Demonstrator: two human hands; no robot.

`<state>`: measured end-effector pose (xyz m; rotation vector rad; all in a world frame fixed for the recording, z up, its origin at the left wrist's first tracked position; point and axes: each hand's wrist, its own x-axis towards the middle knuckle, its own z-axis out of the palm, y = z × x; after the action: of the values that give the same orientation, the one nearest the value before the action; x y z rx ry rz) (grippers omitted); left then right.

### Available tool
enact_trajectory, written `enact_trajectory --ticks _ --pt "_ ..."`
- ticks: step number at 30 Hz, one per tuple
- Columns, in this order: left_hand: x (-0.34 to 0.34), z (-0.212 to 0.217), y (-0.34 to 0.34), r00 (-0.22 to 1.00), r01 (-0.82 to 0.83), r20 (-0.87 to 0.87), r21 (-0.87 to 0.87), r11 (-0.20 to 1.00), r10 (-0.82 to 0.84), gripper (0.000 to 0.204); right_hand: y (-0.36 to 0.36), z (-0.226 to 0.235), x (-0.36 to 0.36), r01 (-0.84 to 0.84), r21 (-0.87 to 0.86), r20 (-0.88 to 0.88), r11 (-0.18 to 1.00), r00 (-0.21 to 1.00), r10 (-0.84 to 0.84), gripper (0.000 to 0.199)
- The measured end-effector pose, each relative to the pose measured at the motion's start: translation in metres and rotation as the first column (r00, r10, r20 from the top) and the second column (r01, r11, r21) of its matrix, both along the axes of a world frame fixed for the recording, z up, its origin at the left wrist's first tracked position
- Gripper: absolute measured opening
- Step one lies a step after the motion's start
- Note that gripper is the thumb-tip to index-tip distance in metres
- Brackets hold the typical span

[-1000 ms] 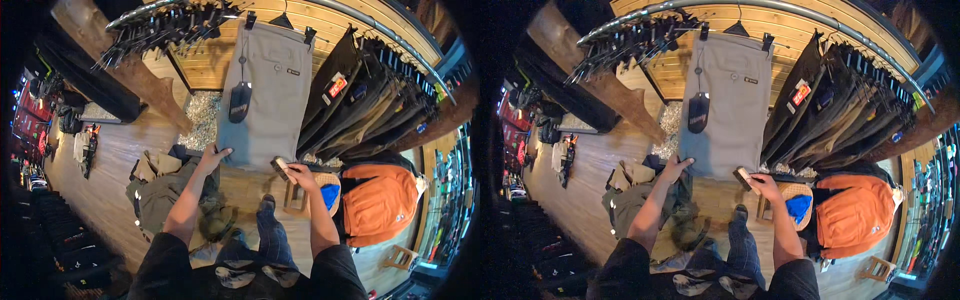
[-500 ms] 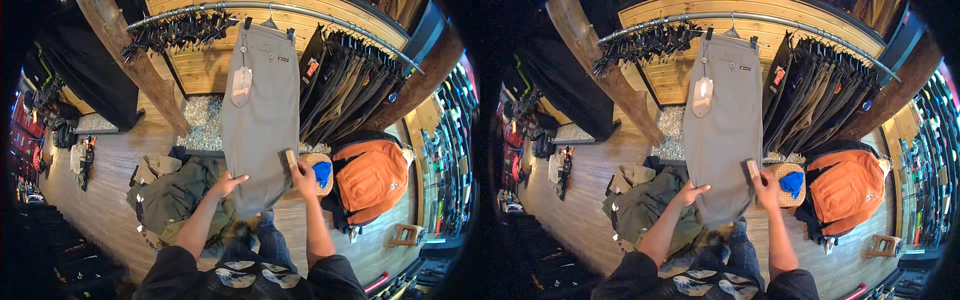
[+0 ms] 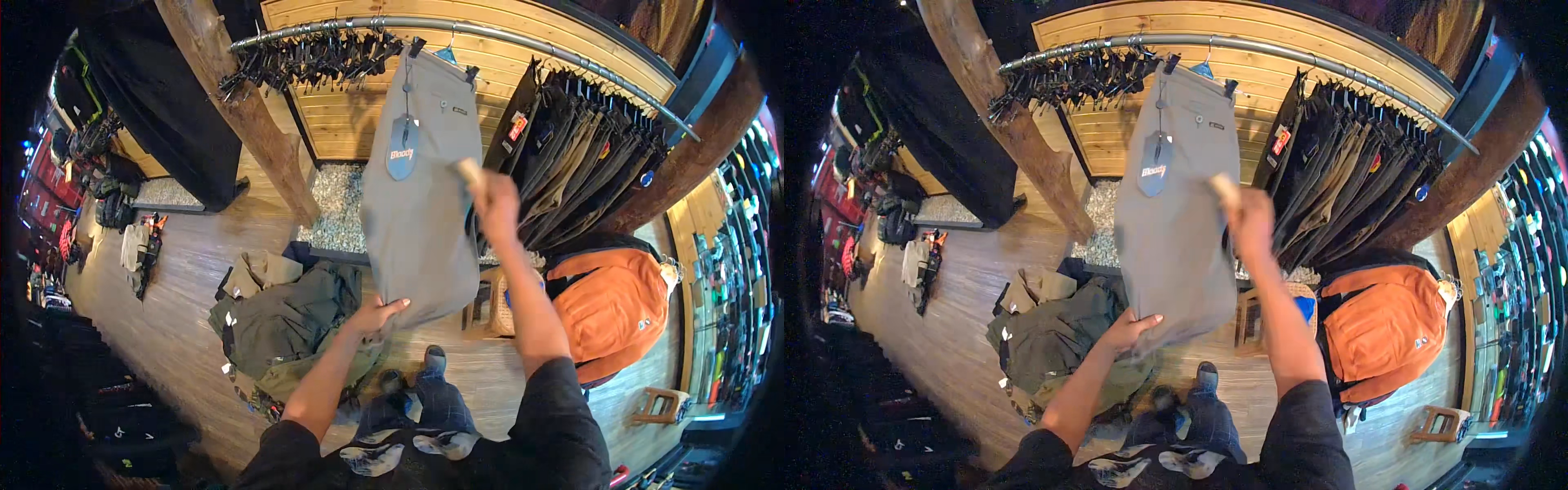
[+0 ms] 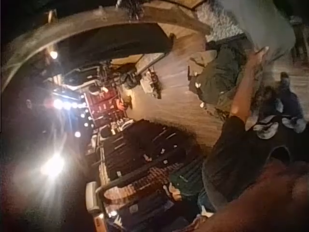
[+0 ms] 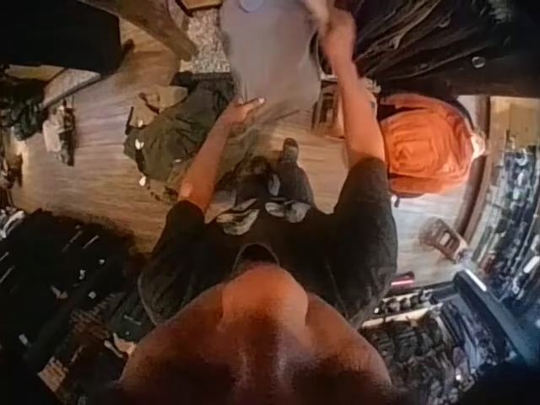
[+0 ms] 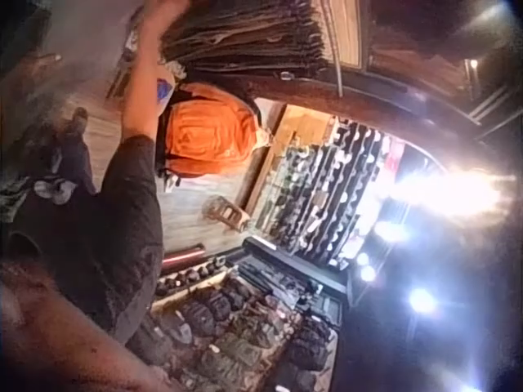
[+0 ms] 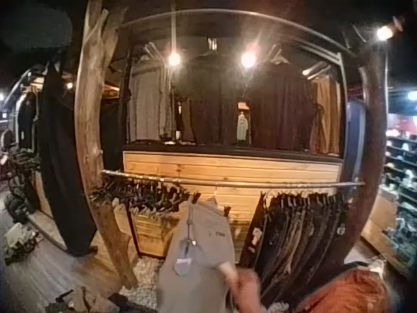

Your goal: Hanging pants on hangers, brushing them with a clothes brush, and placing them on a retail display rack.

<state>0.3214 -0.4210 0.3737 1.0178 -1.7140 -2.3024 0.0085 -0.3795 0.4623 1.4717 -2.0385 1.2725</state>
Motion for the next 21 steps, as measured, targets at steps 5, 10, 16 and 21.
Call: enact_trajectory --ticks 5,10,16,21 --pt "0.011 -0.014 0.011 0.992 -0.077 0.098 0.037 0.996 0.073 0.036 -0.014 -0.006 0.087 -0.720 0.173 -0.069 0.672 0.672 0.737 0.025" --pt "-0.006 -0.035 0.002 0.998 -0.039 0.051 0.026 0.999 0.038 0.036 -0.057 -0.005 -0.068 0.171 -0.257 0.147 0.951 0.980 -0.136 0.013" --pt "-0.012 -0.017 0.017 0.992 -0.099 0.095 0.107 0.989 0.088 0.023 -0.060 -0.003 0.015 -0.338 -0.112 0.117 0.934 0.929 0.350 0.027" --pt "-0.030 -0.016 0.027 0.990 -0.059 0.125 -0.036 0.998 0.063 0.022 -0.111 0.000 -0.015 0.241 -0.151 0.435 0.959 0.887 -0.155 0.031"
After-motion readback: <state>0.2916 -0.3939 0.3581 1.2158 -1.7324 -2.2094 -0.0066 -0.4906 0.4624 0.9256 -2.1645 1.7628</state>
